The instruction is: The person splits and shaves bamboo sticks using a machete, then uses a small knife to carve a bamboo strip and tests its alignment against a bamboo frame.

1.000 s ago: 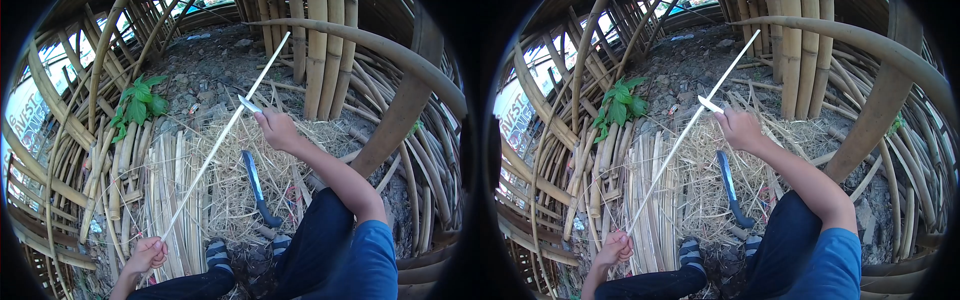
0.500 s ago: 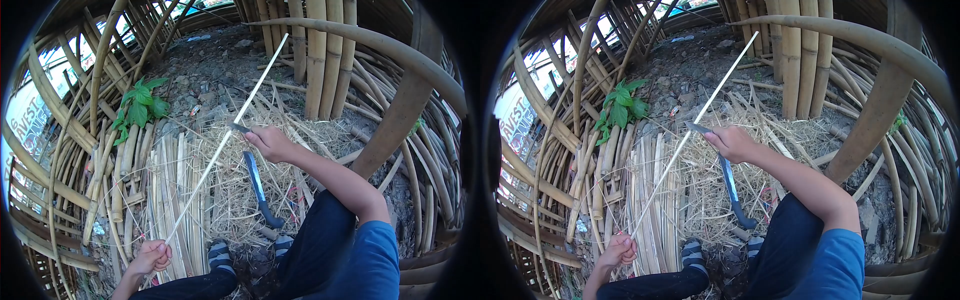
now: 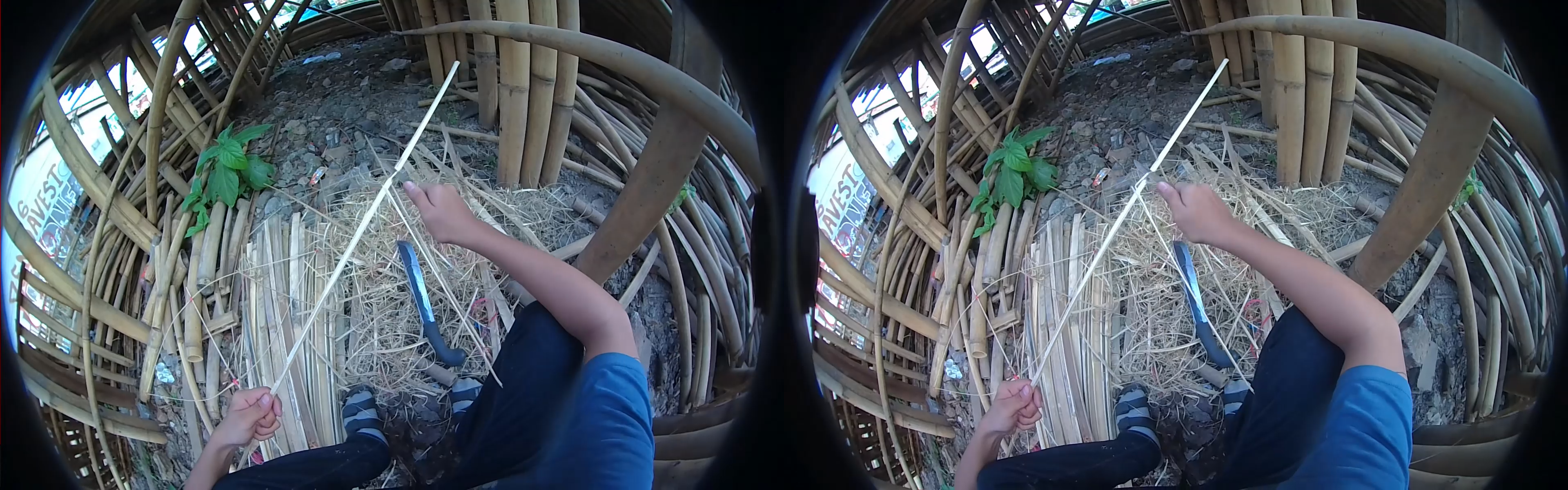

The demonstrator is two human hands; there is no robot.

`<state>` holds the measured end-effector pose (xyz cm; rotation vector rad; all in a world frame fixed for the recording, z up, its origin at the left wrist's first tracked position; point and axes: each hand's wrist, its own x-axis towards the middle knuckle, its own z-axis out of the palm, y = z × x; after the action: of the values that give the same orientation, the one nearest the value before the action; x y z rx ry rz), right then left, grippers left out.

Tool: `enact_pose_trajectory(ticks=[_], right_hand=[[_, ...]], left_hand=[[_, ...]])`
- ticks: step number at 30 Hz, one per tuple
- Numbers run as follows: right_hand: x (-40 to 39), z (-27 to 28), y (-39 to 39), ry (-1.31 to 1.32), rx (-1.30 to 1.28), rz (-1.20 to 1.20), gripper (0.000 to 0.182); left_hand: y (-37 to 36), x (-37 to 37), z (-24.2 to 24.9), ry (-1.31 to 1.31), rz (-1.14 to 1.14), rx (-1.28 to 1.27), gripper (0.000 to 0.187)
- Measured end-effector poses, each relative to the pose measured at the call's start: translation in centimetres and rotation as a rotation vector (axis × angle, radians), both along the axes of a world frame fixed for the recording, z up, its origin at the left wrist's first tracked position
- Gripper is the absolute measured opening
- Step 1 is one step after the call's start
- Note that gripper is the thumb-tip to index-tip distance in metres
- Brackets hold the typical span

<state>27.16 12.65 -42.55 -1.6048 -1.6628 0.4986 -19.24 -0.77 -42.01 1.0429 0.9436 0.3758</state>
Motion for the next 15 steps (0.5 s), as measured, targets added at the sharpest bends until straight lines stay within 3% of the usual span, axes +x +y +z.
enact_pose_trajectory(ticks=[1, 2, 4, 5, 8, 10, 12, 14, 15], right_hand=[[0.1, 0.7, -0.4, -0.181, -0.032, -0.037, 0.058], [0.0, 0.3, -0.6, -0.183, -0.026, -0.035, 0.058], [-0.3, -0.6, -1.6, -0.381, 0.334, 0.194, 0.052], [-0.3, 0.4, -1.3, -0.297, 0.144, 0.064, 0.055], [0.1, -0.6, -0.5, -0.178, 0.092, -0.102, 0.055], [0.6, -0.8, -0.5, -0.302, 0.186, 0.016, 0.057], [1.7, -0.2, 0.8, -0.127, -0.024, -0.27, 0.061], [2.5, -0.6, 0.5, -0.162, 0.0, -0.288, 0.064], [2.6, -1.3, -0.2, -0.354, 0.121, -0.085, 0.063]], left_hand=[[0.0, 0.1, 0.1, 0.002, 0.024, 0.002, 0.036], [-0.1, 0.0, 0.1, 0.0, 0.027, 0.007, 0.036], [0.0, -0.2, -0.1, -0.015, -0.037, 0.04, 0.035], [0.0, -0.1, 0.0, -0.012, -0.04, 0.033, 0.035], [0.1, 0.1, -0.1, 0.008, 0.036, -0.02, 0.035], [0.1, -0.2, -0.6, -0.018, -0.031, -0.007, 0.035], [-0.1, -0.3, -0.2, 0.014, -0.025, -0.018, 0.035], [-0.1, -0.3, -0.1, 0.035, -0.011, -0.013, 0.035], [-0.1, -0.4, -0.1, 0.05, -0.018, 0.006, 0.034]])
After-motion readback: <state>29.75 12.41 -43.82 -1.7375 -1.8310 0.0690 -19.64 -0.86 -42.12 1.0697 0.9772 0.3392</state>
